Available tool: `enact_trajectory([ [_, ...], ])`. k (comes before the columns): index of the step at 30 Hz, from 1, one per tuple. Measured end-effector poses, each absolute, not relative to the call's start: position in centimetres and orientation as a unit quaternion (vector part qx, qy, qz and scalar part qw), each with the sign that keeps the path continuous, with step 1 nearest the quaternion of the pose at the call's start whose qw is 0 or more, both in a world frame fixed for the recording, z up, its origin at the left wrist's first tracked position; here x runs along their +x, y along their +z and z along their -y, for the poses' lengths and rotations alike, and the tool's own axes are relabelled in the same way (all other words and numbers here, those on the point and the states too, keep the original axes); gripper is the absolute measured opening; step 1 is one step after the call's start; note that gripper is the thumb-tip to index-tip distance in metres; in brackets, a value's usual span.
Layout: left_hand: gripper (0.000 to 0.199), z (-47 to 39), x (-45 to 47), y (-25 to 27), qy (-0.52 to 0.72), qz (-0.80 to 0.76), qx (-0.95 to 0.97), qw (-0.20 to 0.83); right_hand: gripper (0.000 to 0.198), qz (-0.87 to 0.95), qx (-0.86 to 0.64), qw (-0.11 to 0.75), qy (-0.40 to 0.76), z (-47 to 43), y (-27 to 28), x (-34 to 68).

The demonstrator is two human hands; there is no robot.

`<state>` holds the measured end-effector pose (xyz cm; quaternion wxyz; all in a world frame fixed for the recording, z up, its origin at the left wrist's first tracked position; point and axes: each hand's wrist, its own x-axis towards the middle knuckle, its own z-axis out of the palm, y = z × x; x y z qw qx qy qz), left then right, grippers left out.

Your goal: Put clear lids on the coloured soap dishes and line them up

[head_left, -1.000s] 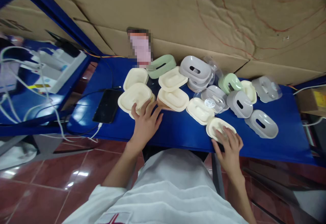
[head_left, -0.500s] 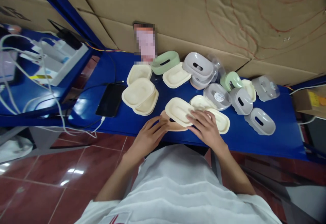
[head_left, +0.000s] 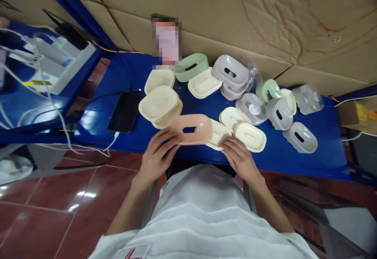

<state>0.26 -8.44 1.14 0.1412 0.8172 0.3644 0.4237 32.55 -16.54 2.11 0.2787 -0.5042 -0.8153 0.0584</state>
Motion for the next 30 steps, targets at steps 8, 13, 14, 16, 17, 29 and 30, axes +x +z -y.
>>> enact_trajectory([
  [8, 0.044, 7.1, 3.4, -0.5, 0.365, -0.29, 0.863, 0.194, 0.049, 0.783, -0.521, 0.34, 0.034, 17.1, 1.3, 32.5],
  [13, 0.039, 6.8, 2.5, 0.3, 0.32, -0.265, 0.882, 0.221, 0.058, 0.809, -0.532, 0.251, 0.012, 17.1, 1.2, 31.2],
  [14, 0.037, 6.8, 2.3, 0.4, 0.307, -0.264, 0.888, 0.218, 0.056, 0.816, -0.528, 0.234, 0.016, 16.9, 1.1, 30.6],
  [16, 0.035, 6.6, 2.0, 0.7, 0.282, -0.262, 0.901, 0.2, 0.049, 0.824, -0.52, 0.225, 0.022, 16.5, 1.0, 29.7],
  [17, 0.034, 6.6, 1.9, 0.7, 0.272, -0.261, 0.907, 0.188, 0.045, 0.825, -0.516, 0.231, 0.023, 16.4, 0.9, 29.4],
  [29, 0.02, 7.0, 2.5, 0.0, 0.251, -0.263, 0.921, 0.141, 0.041, 0.826, -0.515, 0.228, 0.034, 16.8, 0.5, 28.8],
  [30, 0.021, 7.1, 2.6, 0.0, 0.254, -0.264, 0.919, 0.145, 0.041, 0.829, -0.51, 0.229, 0.032, 16.9, 0.7, 29.1],
])
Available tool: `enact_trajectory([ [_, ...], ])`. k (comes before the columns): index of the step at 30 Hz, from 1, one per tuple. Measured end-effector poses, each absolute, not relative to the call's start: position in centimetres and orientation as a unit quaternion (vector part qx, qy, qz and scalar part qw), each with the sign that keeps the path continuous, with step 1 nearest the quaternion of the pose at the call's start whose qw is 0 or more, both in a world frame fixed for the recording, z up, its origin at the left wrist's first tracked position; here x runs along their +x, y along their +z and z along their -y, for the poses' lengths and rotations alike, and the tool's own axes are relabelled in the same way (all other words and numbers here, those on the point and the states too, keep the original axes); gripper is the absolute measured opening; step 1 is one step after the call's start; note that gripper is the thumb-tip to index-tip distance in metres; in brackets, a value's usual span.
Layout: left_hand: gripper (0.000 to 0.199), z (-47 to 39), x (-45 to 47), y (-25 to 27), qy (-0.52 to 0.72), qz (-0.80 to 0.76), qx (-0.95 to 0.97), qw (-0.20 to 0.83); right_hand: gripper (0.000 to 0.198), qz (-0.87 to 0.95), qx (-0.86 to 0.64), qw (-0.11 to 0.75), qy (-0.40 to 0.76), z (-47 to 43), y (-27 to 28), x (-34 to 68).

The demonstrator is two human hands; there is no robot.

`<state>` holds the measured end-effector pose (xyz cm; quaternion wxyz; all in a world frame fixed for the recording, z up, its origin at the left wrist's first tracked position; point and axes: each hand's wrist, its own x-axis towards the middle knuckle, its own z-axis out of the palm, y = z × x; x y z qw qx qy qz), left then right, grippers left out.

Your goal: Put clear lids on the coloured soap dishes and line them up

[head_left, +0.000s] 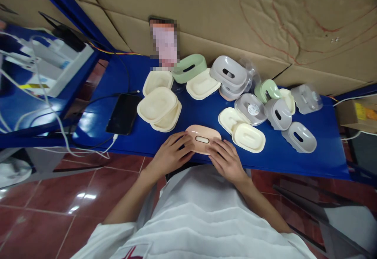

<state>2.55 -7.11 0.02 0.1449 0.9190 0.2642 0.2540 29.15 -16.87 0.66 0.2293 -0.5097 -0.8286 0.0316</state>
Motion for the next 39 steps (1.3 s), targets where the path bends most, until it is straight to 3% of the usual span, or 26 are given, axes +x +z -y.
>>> enact_trajectory([
  [6, 0.026, 8.0, 2.7, 0.2, 0.284, -0.291, 0.904, 0.135, 0.054, 0.724, -0.617, 0.302, -0.064, 19.6, 0.4, 35.4],
  [14, 0.021, 7.9, 5.3, -0.1, 0.317, -0.33, 0.88, 0.127, 0.048, 0.664, -0.686, 0.258, -0.144, 17.4, 3.0, 42.3],
  [19, 0.018, 6.8, 6.3, 0.8, 0.283, -0.336, 0.89, 0.125, 0.063, 0.678, -0.708, 0.138, -0.138, 11.2, 4.2, 41.7],
  [23, 0.021, 7.1, 6.0, 0.9, 0.286, -0.333, 0.888, 0.14, 0.071, 0.673, -0.715, 0.125, -0.142, 9.2, 3.3, 41.5],
  [29, 0.028, 7.3, 5.5, 0.3, 0.312, -0.315, 0.878, 0.183, 0.061, 0.694, -0.692, 0.163, -0.115, 10.9, 4.2, 42.0],
  [33, 0.04, 6.9, 4.7, 0.4, 0.32, -0.318, 0.875, 0.176, 0.063, 0.772, -0.597, 0.217, -0.008, 13.0, 4.5, 39.3],
  [39, 0.062, 5.9, 3.9, 0.5, 0.314, -0.294, 0.882, 0.194, 0.066, 0.856, -0.477, 0.18, 0.089, 12.4, 3.4, 33.8],
])
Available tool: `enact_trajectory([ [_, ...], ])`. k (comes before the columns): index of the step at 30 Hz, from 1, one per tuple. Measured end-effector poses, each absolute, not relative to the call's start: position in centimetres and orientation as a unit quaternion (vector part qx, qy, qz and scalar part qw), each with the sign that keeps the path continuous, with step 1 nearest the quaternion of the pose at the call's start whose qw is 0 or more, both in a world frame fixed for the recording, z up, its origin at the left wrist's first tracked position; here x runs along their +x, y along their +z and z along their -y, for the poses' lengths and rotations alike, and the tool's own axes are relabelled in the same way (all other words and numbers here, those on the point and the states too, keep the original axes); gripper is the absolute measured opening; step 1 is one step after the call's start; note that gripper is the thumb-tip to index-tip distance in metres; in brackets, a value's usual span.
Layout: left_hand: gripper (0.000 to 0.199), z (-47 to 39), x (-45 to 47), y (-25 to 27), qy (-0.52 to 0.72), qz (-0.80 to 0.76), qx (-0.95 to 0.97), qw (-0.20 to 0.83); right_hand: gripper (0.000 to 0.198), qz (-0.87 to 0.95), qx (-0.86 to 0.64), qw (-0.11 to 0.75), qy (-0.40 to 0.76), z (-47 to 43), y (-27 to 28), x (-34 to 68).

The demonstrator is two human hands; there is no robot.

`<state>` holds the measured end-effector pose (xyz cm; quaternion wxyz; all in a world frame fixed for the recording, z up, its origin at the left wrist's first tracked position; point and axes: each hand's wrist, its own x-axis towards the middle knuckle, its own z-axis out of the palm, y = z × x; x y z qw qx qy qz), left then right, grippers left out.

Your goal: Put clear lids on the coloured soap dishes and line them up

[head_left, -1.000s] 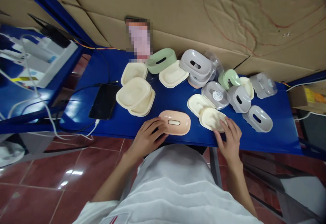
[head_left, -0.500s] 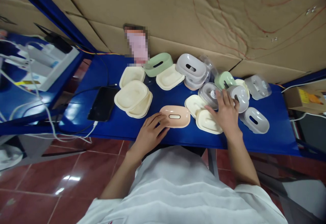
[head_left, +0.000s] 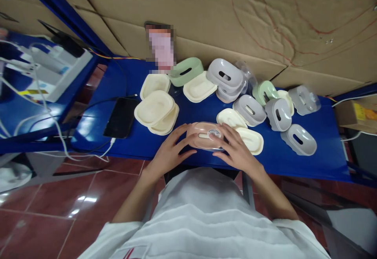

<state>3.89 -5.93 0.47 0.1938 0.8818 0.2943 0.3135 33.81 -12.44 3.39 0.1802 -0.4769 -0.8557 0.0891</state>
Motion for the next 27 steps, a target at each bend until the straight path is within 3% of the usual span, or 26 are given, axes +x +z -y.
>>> enact_trajectory([
  [10, 0.05, 6.1, 3.8, -1.2, 0.324, -0.325, 0.856, 0.238, 0.068, 0.88, -0.459, 0.108, 0.047, 10.9, 3.1, 32.2],
  [21, 0.052, 6.2, 4.0, -1.3, 0.336, -0.316, 0.863, 0.206, 0.098, 0.88, -0.462, 0.101, -0.048, 11.8, 2.1, 32.2],
  [27, 0.053, 6.2, 4.2, -1.0, 0.342, -0.315, 0.859, 0.213, 0.098, 0.877, -0.464, 0.113, -0.047, 12.1, 1.3, 32.6],
])
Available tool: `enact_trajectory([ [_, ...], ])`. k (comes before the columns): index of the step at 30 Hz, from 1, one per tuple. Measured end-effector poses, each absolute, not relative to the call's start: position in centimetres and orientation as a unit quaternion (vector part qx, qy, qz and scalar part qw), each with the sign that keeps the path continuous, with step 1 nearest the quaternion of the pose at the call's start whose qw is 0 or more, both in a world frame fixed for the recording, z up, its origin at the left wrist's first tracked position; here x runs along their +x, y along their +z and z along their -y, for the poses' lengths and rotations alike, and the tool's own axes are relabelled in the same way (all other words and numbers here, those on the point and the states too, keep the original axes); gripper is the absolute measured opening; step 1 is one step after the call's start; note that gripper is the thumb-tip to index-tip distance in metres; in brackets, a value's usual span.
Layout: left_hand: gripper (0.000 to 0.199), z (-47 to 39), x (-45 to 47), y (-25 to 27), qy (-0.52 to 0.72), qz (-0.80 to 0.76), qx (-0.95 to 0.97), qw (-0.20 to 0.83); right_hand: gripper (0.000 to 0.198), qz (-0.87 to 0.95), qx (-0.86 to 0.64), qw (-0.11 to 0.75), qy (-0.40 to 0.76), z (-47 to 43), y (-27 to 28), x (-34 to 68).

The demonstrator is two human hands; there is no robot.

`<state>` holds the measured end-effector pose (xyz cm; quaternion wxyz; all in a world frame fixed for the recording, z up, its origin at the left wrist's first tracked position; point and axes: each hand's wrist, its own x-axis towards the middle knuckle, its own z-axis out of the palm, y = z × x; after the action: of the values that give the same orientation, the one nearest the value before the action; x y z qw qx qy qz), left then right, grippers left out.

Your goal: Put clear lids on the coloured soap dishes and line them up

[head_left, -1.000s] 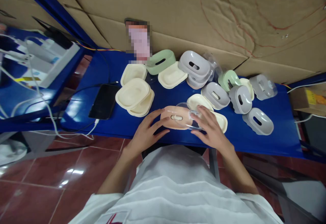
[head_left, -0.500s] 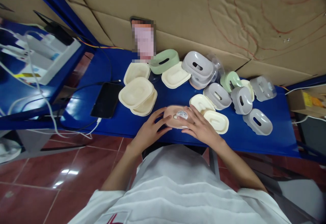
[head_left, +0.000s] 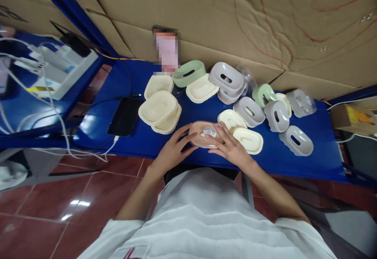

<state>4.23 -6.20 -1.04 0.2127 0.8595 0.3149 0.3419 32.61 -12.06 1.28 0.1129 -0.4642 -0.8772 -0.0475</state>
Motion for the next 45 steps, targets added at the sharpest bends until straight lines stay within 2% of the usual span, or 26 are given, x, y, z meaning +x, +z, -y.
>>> enact_trajectory([
  [10, 0.046, 6.1, 4.2, -1.0, 0.344, -0.323, 0.849, 0.238, 0.071, 0.871, -0.468, 0.146, 0.027, 11.7, 1.6, 32.5],
  [15, 0.048, 6.0, 4.4, -0.5, 0.342, -0.325, 0.848, 0.242, 0.078, 0.861, -0.478, 0.152, 0.081, 10.8, 2.8, 32.2],
  [18, 0.058, 6.1, 4.4, -0.1, 0.347, -0.34, 0.837, 0.251, 0.079, 0.864, -0.465, 0.166, 0.098, 10.4, 4.1, 32.8],
  [21, 0.064, 6.3, 4.4, 0.1, 0.362, -0.354, 0.822, 0.261, 0.079, 0.843, -0.492, 0.213, 0.038, 10.4, 6.2, 36.2],
  [24, 0.06, 6.5, 4.4, 0.0, 0.352, -0.351, 0.825, 0.269, 0.086, 0.762, -0.581, 0.267, -0.103, 11.4, 8.2, 44.4],
  [27, 0.056, 6.5, 4.5, -0.2, 0.337, -0.336, 0.838, 0.267, 0.093, 0.625, -0.687, 0.274, -0.249, 13.5, 8.0, 55.7],
  [30, 0.053, 6.4, 4.6, -0.4, 0.323, -0.33, 0.847, 0.263, 0.091, 0.448, -0.819, 0.24, -0.266, 15.9, 5.6, 65.2],
  [34, 0.045, 6.2, 4.8, -0.4, 0.311, -0.325, 0.86, 0.241, 0.091, 0.332, -0.892, 0.211, -0.223, 17.7, 1.3, 70.0],
  [40, 0.031, 6.3, 5.1, -0.3, 0.301, -0.32, 0.872, 0.215, 0.082, 0.362, -0.898, 0.199, -0.148, 17.7, -0.9, 71.0],
  [42, 0.029, 6.3, 5.1, -0.2, 0.299, -0.323, 0.873, 0.212, 0.085, 0.345, -0.909, 0.183, -0.145, 16.3, 0.1, 71.3],
  [45, 0.027, 6.2, 5.1, 0.2, 0.304, -0.327, 0.872, 0.199, 0.1, 0.372, -0.914, 0.114, -0.112, 12.5, 2.6, 70.6],
])
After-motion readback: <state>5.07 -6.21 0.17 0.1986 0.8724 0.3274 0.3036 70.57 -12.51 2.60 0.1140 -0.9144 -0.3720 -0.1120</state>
